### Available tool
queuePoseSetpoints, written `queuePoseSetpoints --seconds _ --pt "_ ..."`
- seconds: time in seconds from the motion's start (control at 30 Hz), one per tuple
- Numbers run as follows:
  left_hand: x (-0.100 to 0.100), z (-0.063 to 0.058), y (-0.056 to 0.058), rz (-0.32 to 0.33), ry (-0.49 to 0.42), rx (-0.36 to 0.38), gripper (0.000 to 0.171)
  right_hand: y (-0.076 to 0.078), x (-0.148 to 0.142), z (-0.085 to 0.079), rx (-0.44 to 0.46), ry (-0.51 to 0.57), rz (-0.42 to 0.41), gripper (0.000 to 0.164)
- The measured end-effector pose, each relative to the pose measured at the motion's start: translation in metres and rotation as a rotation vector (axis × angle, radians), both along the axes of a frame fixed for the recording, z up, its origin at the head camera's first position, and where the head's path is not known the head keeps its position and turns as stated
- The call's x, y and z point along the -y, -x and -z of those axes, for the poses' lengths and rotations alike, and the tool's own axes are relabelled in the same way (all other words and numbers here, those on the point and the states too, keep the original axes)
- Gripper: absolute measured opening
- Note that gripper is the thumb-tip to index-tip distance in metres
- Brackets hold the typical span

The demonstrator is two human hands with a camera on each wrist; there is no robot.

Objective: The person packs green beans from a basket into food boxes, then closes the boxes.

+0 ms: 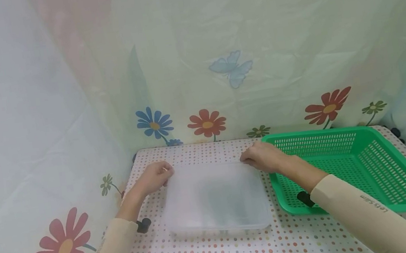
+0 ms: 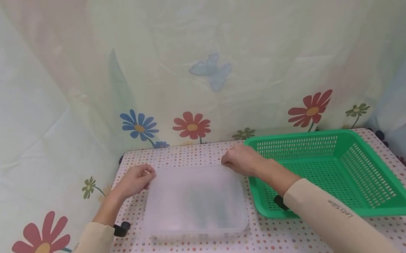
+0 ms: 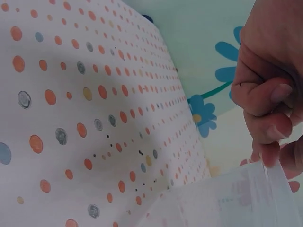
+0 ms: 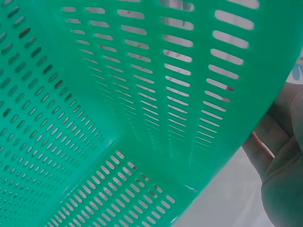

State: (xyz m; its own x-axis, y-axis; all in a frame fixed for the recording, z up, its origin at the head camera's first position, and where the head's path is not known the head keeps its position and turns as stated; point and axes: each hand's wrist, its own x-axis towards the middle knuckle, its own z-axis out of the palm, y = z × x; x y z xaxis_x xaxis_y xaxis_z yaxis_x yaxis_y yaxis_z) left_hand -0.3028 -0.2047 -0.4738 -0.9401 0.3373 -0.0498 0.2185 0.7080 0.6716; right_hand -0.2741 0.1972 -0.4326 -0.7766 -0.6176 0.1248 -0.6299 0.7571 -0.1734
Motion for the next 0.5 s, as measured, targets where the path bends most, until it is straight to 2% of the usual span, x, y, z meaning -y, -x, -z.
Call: queuePoseSetpoints --seconds 0.5 --pt "-0.0035 0.0055 -0.0017 -0.031 0.073 -0.066 0.019 0.0003 0.001 0.0037 0.045 -0.021 0.034 0.015"
